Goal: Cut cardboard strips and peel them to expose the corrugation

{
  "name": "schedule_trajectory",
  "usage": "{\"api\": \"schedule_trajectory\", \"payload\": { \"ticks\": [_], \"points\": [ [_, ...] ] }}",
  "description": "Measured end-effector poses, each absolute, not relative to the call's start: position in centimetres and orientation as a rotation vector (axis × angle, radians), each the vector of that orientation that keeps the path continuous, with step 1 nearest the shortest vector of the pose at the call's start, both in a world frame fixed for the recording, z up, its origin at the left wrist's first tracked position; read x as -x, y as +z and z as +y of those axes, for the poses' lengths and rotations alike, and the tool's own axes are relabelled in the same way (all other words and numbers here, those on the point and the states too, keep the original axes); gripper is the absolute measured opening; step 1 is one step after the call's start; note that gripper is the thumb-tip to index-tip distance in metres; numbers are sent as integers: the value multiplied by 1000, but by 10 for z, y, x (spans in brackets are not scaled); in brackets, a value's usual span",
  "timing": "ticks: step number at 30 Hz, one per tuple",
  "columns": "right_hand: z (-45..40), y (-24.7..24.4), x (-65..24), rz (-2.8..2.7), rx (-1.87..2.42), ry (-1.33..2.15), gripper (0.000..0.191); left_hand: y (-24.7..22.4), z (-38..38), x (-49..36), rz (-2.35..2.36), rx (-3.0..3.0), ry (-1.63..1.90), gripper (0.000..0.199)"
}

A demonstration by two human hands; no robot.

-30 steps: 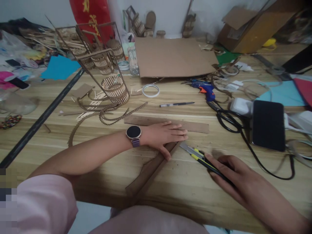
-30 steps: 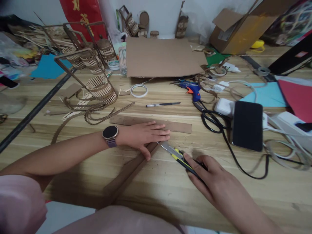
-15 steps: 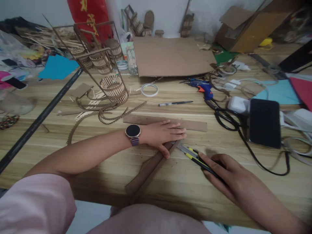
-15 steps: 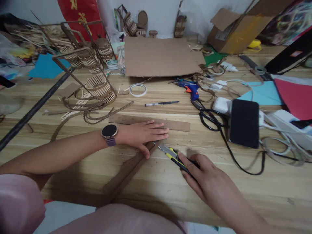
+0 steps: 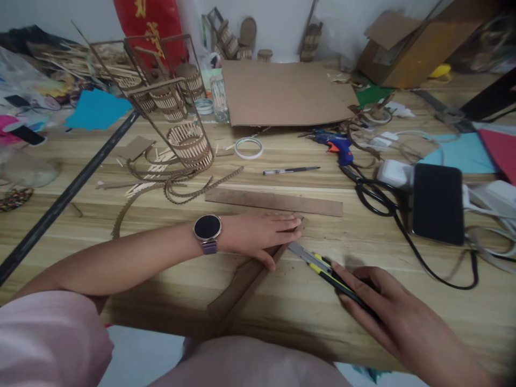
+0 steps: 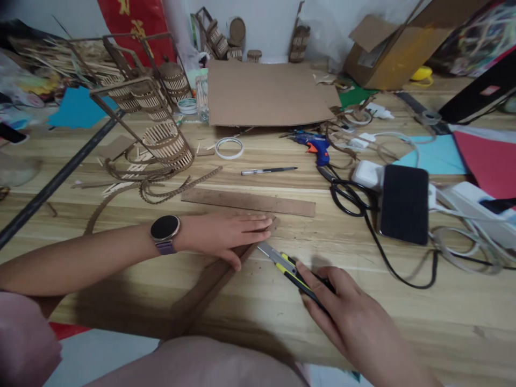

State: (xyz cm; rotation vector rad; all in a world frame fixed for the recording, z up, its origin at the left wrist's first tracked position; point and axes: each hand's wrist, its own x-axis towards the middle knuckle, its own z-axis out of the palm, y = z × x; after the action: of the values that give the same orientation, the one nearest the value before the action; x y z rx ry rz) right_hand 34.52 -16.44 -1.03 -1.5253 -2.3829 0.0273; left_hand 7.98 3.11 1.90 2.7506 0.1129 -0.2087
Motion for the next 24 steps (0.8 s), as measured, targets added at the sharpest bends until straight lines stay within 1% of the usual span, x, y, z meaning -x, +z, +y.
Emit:
{"api": "schedule_trajectory", "payload": {
  "ticks": [3, 5, 10, 14, 20, 24],
  "points": [
    [-163, -11, -343, -2383, 1535, 30, 46, 23, 29, -78, 110, -2721, -266, 94],
    [-165, -11, -342, -2390, 1545, 46, 47, 26, 30, -80, 119, -2707, -292, 97],
    [-174, -11, -343, -2444, 1614, 107, 52, 25, 31, -81, 126, -2676, -278, 93],
    [-177, -8, -338, -2463, 1590, 57, 49, 21, 32, -80, 122, -2640, -226, 95],
    [-184, -6, -332, -2501, 1618, 95, 52, 20, 32, -80, 115, -2647, -253, 93],
    [-182, -5, -329, -2489, 1568, 44, 49, 21, 32, -81, 117, -2662, -244, 94]
  ]
}}
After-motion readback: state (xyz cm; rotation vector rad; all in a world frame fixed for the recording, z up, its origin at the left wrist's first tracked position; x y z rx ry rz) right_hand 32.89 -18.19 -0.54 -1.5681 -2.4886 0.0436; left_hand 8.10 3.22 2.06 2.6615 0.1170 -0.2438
